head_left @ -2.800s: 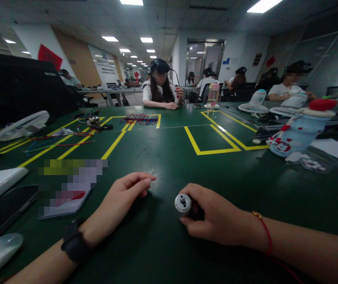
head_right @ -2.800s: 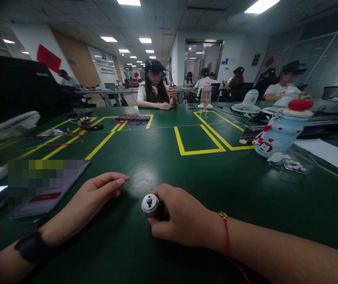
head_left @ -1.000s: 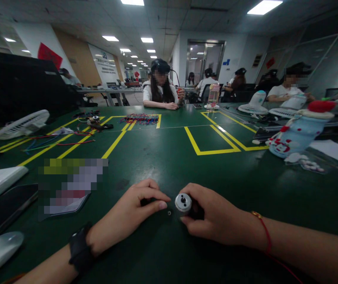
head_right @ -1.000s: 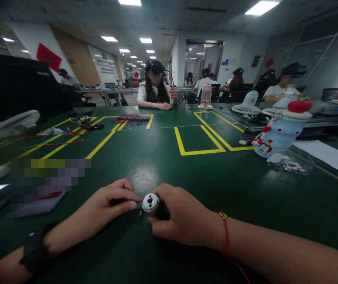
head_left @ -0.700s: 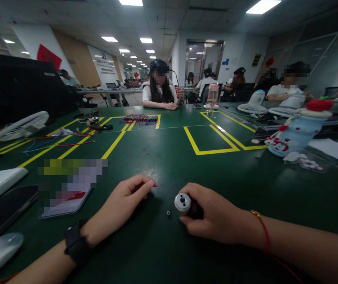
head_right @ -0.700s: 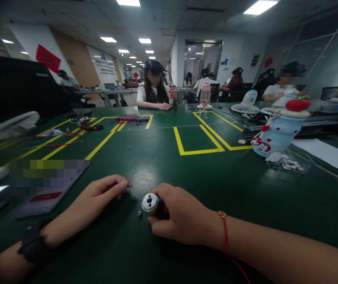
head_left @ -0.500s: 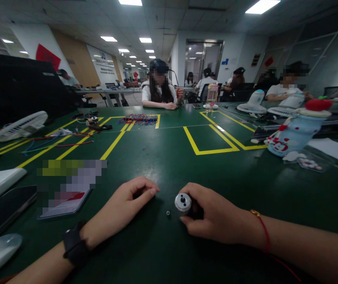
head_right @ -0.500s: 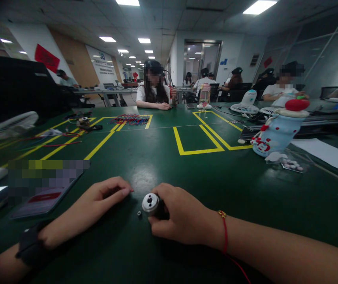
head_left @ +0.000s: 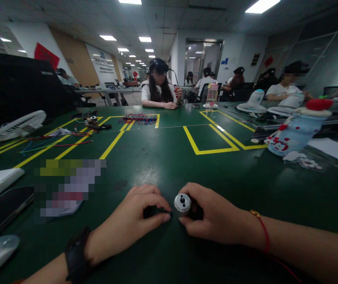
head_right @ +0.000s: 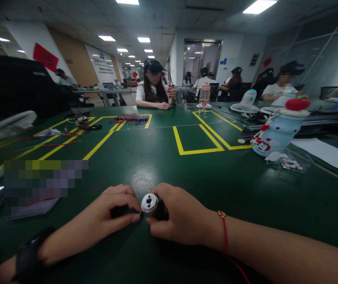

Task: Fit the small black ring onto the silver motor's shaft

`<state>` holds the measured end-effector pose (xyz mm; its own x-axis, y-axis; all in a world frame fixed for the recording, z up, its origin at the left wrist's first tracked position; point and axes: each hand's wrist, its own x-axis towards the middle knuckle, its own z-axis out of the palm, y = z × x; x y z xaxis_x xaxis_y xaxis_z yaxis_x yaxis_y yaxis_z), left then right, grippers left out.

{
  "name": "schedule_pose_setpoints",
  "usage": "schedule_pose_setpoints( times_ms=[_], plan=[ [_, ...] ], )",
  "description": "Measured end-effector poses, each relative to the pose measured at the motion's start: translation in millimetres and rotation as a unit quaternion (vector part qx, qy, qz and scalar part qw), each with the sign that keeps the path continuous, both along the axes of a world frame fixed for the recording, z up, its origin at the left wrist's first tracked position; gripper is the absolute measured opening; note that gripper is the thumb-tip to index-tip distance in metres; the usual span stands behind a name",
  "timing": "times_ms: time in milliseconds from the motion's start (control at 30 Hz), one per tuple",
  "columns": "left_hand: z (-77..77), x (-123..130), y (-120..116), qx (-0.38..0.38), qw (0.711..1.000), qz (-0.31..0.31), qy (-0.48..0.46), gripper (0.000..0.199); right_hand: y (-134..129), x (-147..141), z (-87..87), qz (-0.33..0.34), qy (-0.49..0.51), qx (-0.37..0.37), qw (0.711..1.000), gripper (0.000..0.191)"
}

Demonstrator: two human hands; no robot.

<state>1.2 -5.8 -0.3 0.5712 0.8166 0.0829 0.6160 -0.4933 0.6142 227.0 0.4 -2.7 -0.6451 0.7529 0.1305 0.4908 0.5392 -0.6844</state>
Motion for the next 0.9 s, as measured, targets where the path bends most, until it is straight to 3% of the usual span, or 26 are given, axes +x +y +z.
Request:
schedule_pose_setpoints(
  times_ms=[200,500,667,767,900],
  plan=[
    [13.4,15.4,-7.5,0.009,0.987,0.106,-0.124,0.011,2.3,-1.6,1.2,0.016,0.003,0.019,1.000,0.025],
    [18.7,24.9,-15.5,0.054,0.991,0.071,-0.104,0.019,1.1,-2.3,0.1,0.025,0.003,0.039,0.999,0.019],
    [18.1,19.7,-19.8,0.050,0.990,0.086,-0.100,0.020,1.3,-1.6,2.3,0.028,0.007,0.030,0.999,0.023],
    [14.1,12.7,-15.9,0.029,0.988,0.108,-0.106,0.019,1.2,-1.3,2.3,0.028,0.011,0.025,0.999,0.026],
    [8.3,2.8,-1.7,-0.065,0.980,0.144,-0.119,0.020,0.9,-1.1,1.5,0.026,0.019,0.025,0.999,0.031]
  ],
)
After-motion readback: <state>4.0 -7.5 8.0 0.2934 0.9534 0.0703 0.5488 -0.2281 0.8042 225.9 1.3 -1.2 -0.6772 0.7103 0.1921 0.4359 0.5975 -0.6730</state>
